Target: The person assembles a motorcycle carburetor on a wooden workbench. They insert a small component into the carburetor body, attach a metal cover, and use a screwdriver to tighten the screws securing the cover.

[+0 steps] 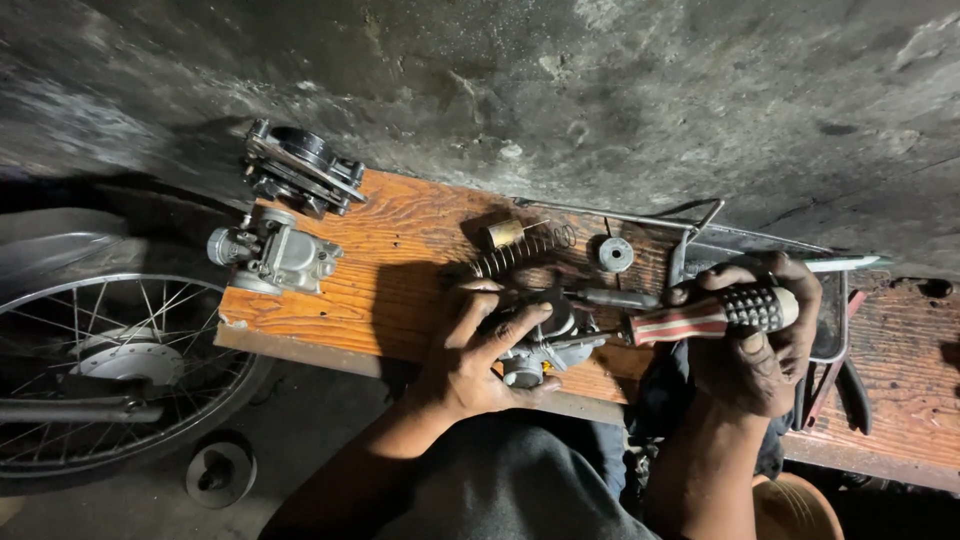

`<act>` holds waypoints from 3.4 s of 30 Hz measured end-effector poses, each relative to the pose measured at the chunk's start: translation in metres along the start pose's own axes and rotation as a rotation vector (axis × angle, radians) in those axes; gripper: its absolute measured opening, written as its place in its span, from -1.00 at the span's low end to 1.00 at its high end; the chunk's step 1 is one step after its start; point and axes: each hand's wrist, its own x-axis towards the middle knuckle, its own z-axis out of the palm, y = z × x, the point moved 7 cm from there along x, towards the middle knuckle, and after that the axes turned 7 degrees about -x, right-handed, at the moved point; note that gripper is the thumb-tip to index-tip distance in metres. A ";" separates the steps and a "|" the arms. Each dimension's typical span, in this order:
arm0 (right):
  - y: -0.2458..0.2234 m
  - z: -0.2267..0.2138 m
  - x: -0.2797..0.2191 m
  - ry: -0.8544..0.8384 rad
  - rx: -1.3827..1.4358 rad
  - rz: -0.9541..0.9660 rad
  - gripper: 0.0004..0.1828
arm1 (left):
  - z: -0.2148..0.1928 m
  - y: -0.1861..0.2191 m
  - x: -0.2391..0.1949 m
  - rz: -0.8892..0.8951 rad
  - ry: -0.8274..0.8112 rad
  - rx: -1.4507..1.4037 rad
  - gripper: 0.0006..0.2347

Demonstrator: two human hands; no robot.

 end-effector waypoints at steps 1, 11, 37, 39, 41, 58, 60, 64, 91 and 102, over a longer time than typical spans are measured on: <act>0.001 0.001 -0.001 0.000 -0.001 0.000 -0.41 | 0.001 -0.001 -0.002 0.000 0.000 -0.001 -0.47; 0.003 0.000 0.003 0.139 -0.116 0.013 -0.36 | 0.008 -0.005 -0.010 0.001 -0.014 0.042 -0.44; 0.002 0.007 0.005 0.100 -0.075 0.023 -0.41 | 0.018 -0.011 -0.018 0.024 -0.026 0.015 -0.40; 0.000 0.003 0.004 0.124 -0.144 0.015 -0.41 | 0.018 -0.010 -0.021 0.035 -0.010 0.066 -0.40; -0.005 0.013 0.011 0.105 -0.162 0.015 -0.43 | 0.018 -0.010 -0.019 0.041 -0.002 0.060 -0.41; -0.007 0.026 0.020 0.275 -0.398 0.034 -0.44 | 0.014 -0.004 -0.015 0.050 0.007 0.034 -0.45; -0.007 0.025 0.019 0.268 -0.384 0.016 -0.36 | 0.015 -0.007 -0.017 0.026 -0.012 0.058 -0.42; 0.003 0.015 0.011 0.176 -0.210 0.036 -0.38 | 0.010 -0.002 -0.008 0.006 -0.014 -0.087 -0.45; -0.004 -0.024 0.002 0.484 -0.259 -0.120 -0.45 | 0.021 0.004 0.036 -0.041 -0.394 0.024 -0.34; -0.008 -0.027 0.002 0.569 -0.258 -0.096 -0.44 | 0.061 -0.005 0.045 -0.362 -0.994 0.039 -0.06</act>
